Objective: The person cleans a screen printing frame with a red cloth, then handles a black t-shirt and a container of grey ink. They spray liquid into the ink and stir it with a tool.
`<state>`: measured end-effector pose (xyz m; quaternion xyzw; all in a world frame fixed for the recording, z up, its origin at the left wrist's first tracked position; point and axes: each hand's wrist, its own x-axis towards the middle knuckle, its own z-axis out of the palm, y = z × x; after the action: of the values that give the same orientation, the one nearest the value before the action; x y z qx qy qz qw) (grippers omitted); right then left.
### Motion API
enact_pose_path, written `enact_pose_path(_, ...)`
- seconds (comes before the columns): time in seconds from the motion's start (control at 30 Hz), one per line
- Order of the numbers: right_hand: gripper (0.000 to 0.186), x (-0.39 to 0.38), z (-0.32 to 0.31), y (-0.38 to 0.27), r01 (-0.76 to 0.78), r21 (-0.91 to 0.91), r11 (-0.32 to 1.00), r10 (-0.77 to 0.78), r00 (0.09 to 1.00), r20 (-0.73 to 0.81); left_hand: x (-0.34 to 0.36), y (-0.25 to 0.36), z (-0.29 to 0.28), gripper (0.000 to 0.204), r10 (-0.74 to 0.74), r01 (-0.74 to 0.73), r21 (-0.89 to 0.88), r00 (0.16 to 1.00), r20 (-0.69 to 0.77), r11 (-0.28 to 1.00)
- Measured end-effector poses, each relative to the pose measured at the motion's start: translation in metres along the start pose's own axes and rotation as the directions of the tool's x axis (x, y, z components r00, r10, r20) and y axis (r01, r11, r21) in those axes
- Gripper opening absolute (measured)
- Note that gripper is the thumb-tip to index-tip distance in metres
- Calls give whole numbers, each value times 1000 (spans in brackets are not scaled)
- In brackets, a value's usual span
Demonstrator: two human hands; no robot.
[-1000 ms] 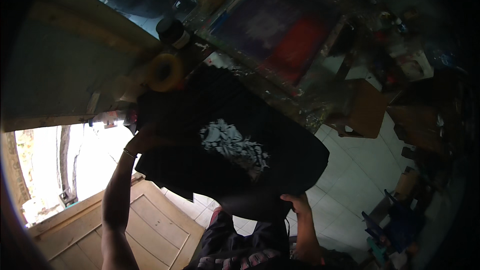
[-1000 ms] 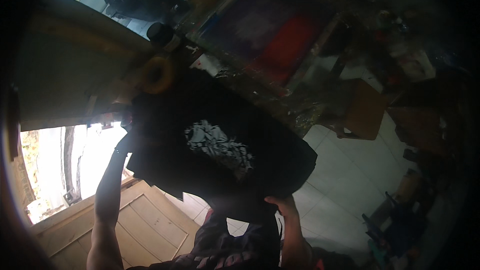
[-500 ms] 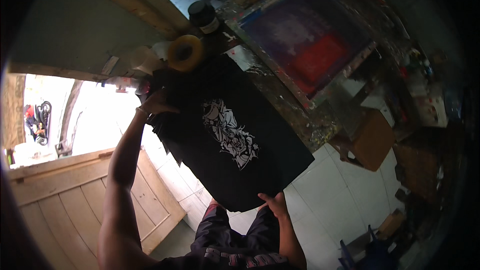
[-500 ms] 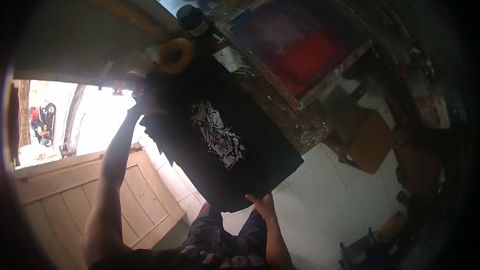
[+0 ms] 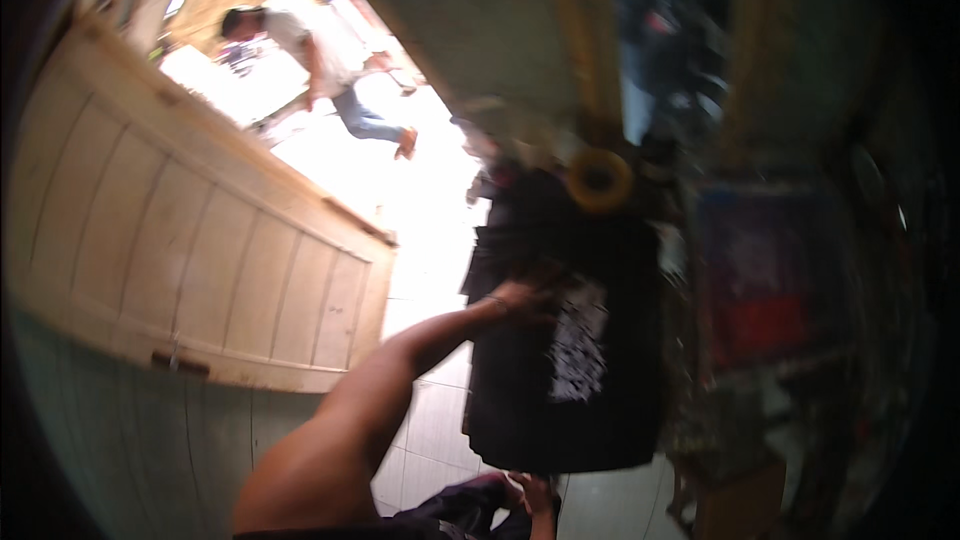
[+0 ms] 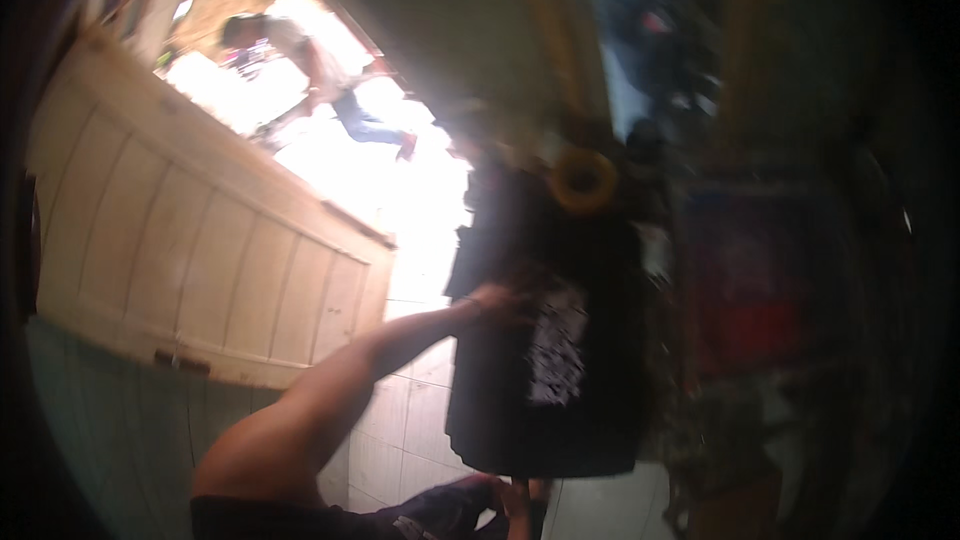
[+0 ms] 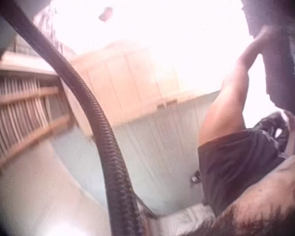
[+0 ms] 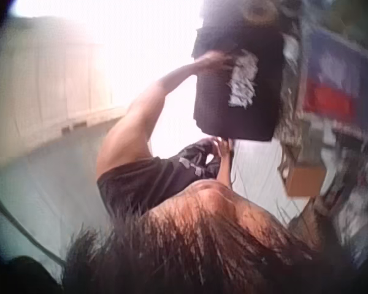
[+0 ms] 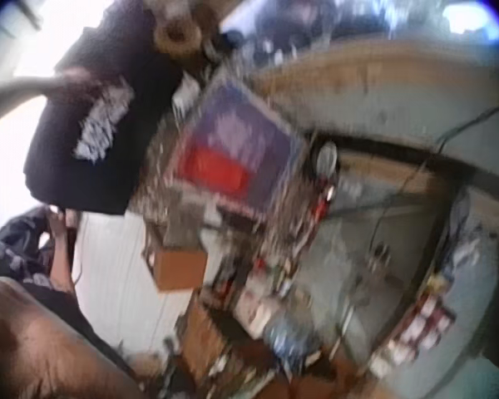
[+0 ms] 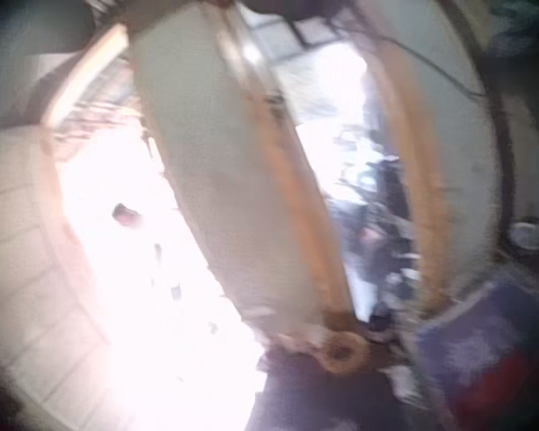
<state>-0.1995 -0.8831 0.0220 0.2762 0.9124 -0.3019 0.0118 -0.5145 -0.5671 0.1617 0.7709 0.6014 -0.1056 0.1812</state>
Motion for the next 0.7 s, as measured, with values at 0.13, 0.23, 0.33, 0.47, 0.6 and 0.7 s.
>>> enact_pose_path(0.13,66,19,13,13,131,100,986,-68,877,-475,8,-7,21,99,-32,34,72,999,-24,997)
enact_pose_path(0.23,66,50,7,-3,160,492,856,-27,963,-267,12,-4,31,91,-148,145,116,989,16,983)
enact_pose_path(0.33,75,71,-3,-37,-54,878,476,-36,996,81,17,13,29,74,-306,264,280,945,116,923)
enact_pose_path(0.47,82,77,-11,-102,-444,894,68,-556,727,403,11,38,16,62,-433,341,491,898,84,802)
enact_pose_path(0.6,73,10,-10,-104,-152,887,436,-355,877,324,1,57,2,38,-458,467,110,883,-99,877)
enact_pose_path(0.7,66,-85,-16,-5,-449,821,353,186,894,409,-7,111,5,48,-111,181,105,875,-470,978)
